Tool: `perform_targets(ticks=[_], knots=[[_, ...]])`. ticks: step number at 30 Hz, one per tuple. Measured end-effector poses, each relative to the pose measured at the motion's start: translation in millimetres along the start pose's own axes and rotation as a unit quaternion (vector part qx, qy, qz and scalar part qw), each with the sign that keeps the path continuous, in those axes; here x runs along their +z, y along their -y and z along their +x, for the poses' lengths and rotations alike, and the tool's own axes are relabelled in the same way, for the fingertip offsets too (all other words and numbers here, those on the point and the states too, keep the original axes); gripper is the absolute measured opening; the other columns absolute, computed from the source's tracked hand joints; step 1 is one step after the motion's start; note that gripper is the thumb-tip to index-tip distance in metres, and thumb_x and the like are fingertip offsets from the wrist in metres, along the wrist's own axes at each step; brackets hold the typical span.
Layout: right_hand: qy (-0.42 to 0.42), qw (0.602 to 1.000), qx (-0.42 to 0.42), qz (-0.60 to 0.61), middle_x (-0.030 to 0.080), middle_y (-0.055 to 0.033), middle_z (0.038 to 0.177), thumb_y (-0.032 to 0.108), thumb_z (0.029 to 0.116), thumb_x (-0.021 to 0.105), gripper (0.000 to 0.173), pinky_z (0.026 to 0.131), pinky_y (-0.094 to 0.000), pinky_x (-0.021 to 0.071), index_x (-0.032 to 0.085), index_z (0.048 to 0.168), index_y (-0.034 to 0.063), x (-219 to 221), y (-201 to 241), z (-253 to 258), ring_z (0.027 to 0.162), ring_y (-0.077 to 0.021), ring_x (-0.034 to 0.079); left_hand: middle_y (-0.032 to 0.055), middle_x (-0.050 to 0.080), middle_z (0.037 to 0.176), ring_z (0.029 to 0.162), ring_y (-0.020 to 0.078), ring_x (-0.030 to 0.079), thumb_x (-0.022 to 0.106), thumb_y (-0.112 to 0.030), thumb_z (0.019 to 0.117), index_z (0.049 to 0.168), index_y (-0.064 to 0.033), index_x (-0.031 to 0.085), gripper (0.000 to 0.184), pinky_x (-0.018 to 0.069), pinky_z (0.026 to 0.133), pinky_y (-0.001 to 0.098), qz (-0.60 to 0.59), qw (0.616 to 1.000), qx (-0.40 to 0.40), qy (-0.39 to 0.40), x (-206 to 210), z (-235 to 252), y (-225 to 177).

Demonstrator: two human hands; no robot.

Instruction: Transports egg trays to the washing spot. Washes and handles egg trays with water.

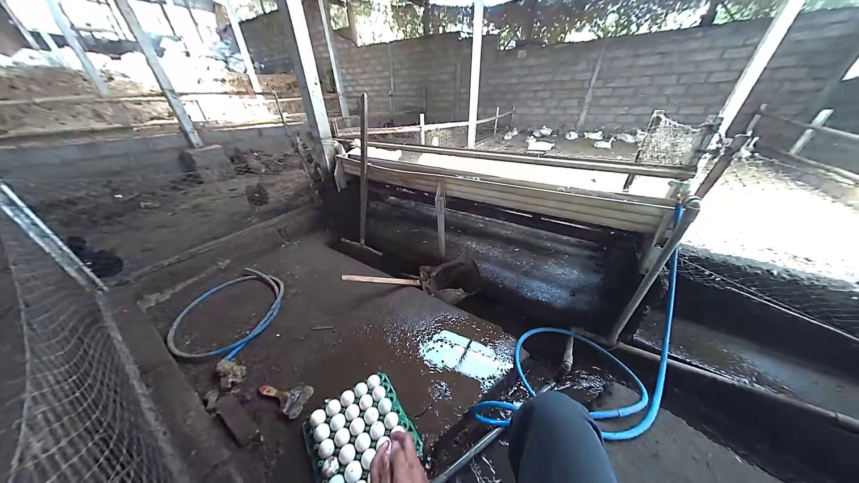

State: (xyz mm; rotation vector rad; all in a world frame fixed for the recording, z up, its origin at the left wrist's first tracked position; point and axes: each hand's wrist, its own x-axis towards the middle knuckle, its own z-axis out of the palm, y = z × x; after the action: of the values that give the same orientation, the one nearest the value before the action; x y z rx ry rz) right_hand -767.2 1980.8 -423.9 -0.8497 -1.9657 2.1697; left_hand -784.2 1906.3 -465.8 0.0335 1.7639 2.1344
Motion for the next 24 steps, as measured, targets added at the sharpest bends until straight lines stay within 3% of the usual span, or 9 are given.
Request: perform_targets(ticks=[2,4,10,12,14,16,20,23,24], knots=[[0.019,0.996,-0.067,-0.061,0.052,-0.0284,0.145,0.022,0.1091,0.033,0.046,0.115,-0.0552,0.039,0.05,0.144,-0.0031,-1.7,-0.4,-3.3,0.136,-0.0382,0.051,0.0168,0.053,0.142,0.126,0.0153,0.053,0.027,-0.029,0.1117,0.147,0.0034,0.04,0.05,0.0433,0.108,0.0333,0.019,0.999,0.015,0.034,2.1,-3.7,-6.3],[-0.009,0.996,-0.05,-0.073,0.064,-0.0242,0.131,0.025,0.1107,0.03,0.046,0.106,-0.0564,0.0459,0.059,0.139,0.0023,-6.8,6.6,9.4,0.124,-0.0355,0.06,0.011,0.064,0.114,0.093,0.0092,0.063,0.018,-0.035,0.1111,0.134,0.0004,0.05,0.053,0.0549,0.08,0.0291,0.062,0.998,0.006,0.023,12.3,-12.4,-13.2],[0.0,0.996,-0.055,-0.071,0.067,-0.0247,0.122,0.01,0.1054,0.039,0.037,0.1,-0.0533,0.0505,0.061,0.131,-0.0054,-6.0,7.2,0.0,0.111,-0.0341,0.066,0.0237,0.056,0.138,0.122,0.0247,0.056,0.016,-0.036,0.1124,0.145,0.0048,0.045,0.06,0.045,0.105,0.0443,0.027,0.999,-0.021,-0.022,18.7,-21.0,-12.4],[0.005,0.999,0.03,-0.016,0.068,-0.0218,0.116,0.007,0.1063,0.039,0.033,0.087,-0.0476,0.0544,0.058,0.13,-0.0043,-12.0,7.8,20.0,0.097,-0.0283,0.068,0.0209,0.06,0.129,0.108,0.0215,0.061,0.01,-0.036,0.1122,0.145,0.0016,0.046,0.062,0.0505,0.094,0.0415,0.043,0.996,-0.075,-0.003,22.0,-33.9,-27.8],[-0.019,0.994,0.095,0.041,0.072,-0.019,0.108,0.004,0.1055,0.04,0.032,0.074,-0.0432,0.054,0.054,0.133,-0.0015,-16.0,15.4,31.6,0.083,-0.0237,0.068,0.0084,0.06,0.093,0.064,0.0099,0.052,0.01,-0.034,0.1114,0.134,-0.0003,0.051,0.057,0.0466,0.058,0.029,0.027,0.998,-0.064,-0.008,27.3,-28.6,-21.1],[-0.045,0.989,0.106,0.094,0.07,-0.0195,0.107,0.003,0.1057,0.038,0.034,0.072,-0.042,0.0539,0.05,0.137,-0.0009,-16.0,16.2,29.4,0.081,-0.0226,0.067,0.0108,0.061,0.099,0.07,0.0112,0.055,0.017,-0.029,0.1109,0.137,0.0019,0.049,0.051,0.0498,0.062,0.0304,-0.001,0.999,-0.046,0.001,20.5,-22.6,-13.4],[-0.058,0.992,0.067,0.095,0.064,-0.0203,0.117,0.006,0.1069,0.03,0.037,0.083,-0.0417,0.0513,0.047,0.138,-0.0044,-5.6,9.7,18.1,0.096,-0.0223,0.063,0.0168,0.064,0.108,0.086,0.0178,0.061,0.048,-0.029,0.1087,0.129,0.0045,0.056,0.04,0.0526,0.075,0.0368,-0.006,0.995,-0.08,-0.054,12.5,-10.9,-13.0],[0.006,0.992,-0.095,-0.08,0.056,-0.0309,0.135,0.012,0.1068,0.035,0.041,0.11,-0.0496,0.0415,0.052,0.135,-0.0116,-4.4,3.1,-1.7,0.127,-0.0365,0.054,0.0242,0.058,0.133,0.117,0.0271,0.059,0.029,-0.028,0.1128,0.142,0.0071,0.047,0.049,0.0467,0.103,0.0457,-0.049,0.994,-0.095,-0.018,12.5,-13.0,-19.6],[0.034,0.975,-0.154,-0.16,0.05,-0.0326,0.143,0.017,0.1067,0.037,0.044,0.116,-0.0532,0.036,0.053,0.138,-0.0104,-9.0,0.9,-2.0,0.136,-0.0414,0.048,0.017,0.063,0.121,0.104,0.02,0.062,0.025,-0.03,0.1131,0.138,0.0024,0.05,0.048,0.0513,0.091,0.0395,-0.055,0.992,-0.112,-0.016,12.3,-15.9,-28.1]])
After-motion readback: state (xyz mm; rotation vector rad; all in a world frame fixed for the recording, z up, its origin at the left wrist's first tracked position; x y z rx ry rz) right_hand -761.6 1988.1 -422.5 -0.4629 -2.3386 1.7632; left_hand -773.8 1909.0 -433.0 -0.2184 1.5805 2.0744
